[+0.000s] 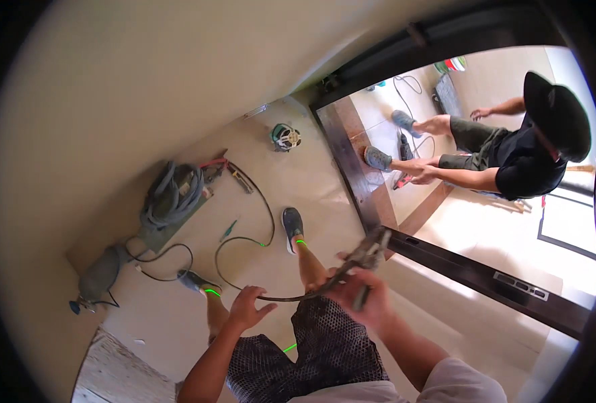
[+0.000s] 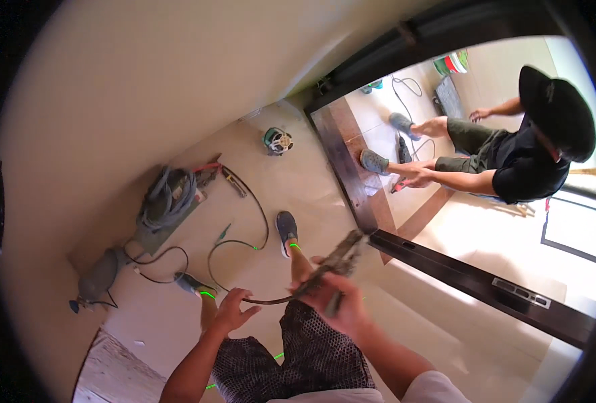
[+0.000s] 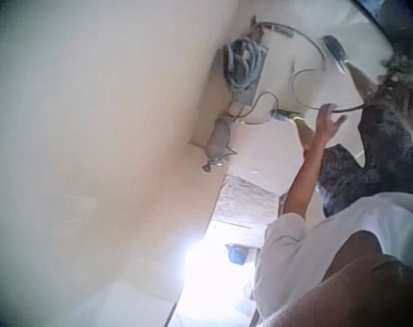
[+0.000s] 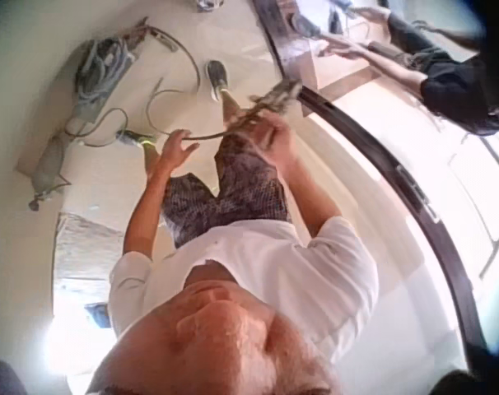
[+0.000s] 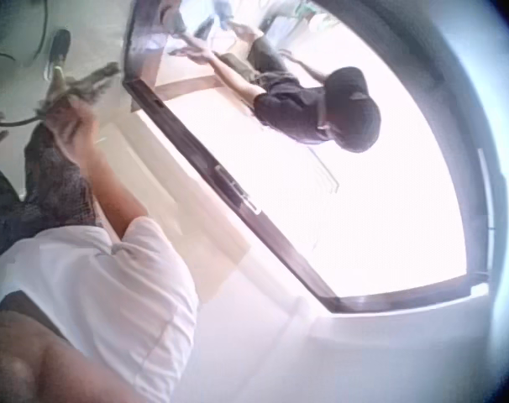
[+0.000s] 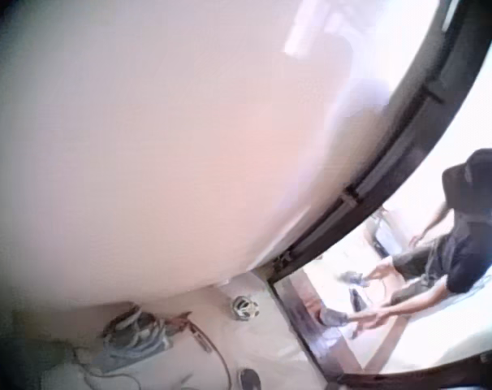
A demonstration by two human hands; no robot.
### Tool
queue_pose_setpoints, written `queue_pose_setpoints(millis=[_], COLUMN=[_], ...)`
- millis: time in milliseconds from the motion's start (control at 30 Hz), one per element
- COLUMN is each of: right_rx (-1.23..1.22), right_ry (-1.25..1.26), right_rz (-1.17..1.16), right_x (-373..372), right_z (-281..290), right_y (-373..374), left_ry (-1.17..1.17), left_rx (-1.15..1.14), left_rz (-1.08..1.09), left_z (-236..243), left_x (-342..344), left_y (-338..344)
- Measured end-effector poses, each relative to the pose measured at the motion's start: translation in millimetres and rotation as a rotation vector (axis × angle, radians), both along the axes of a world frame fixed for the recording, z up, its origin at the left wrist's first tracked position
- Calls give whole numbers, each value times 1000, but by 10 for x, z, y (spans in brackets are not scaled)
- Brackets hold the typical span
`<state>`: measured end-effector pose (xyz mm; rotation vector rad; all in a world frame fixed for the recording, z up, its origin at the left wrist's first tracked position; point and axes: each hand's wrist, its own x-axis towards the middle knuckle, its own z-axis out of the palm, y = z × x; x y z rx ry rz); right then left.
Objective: The person uses a hammer to knock on a door frame, then prepares a welding machine by untangling hoses and cables, connecting an electrical plug to a power strip, opening a gas cylinder valve, and assembling a welding torch.
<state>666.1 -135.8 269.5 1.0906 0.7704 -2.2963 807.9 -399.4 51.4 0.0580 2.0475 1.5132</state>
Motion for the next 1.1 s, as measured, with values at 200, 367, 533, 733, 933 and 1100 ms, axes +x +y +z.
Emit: queue_pose_setpoints(millis=[200, 367, 533, 733, 933, 1100], right_rx=[236, 261, 361, 243, 162, 349], right_ry=[205, 164, 132, -219, -615, -630], right_rz=[-96, -146, -20, -229, -393, -685], right_x=[-497, -859, -1414, -488, 1621, 2890], right_z=[503, -67, -120, 65, -278, -326], right_y=[969, 1811, 2467, 3688, 3923, 4081], left_ry=[-202, -698, -387, -270, 3, 86], left_rx=[-353, -177, -495, -356, -297, -212], left_rz=[118, 47, -32, 44, -103, -466], left_z=[-610, 99, 435, 358, 369, 408], left_x=[229, -437, -1286, -1873, -2129, -1724], left_y=[305, 1691, 2915, 3225, 3221, 3647])
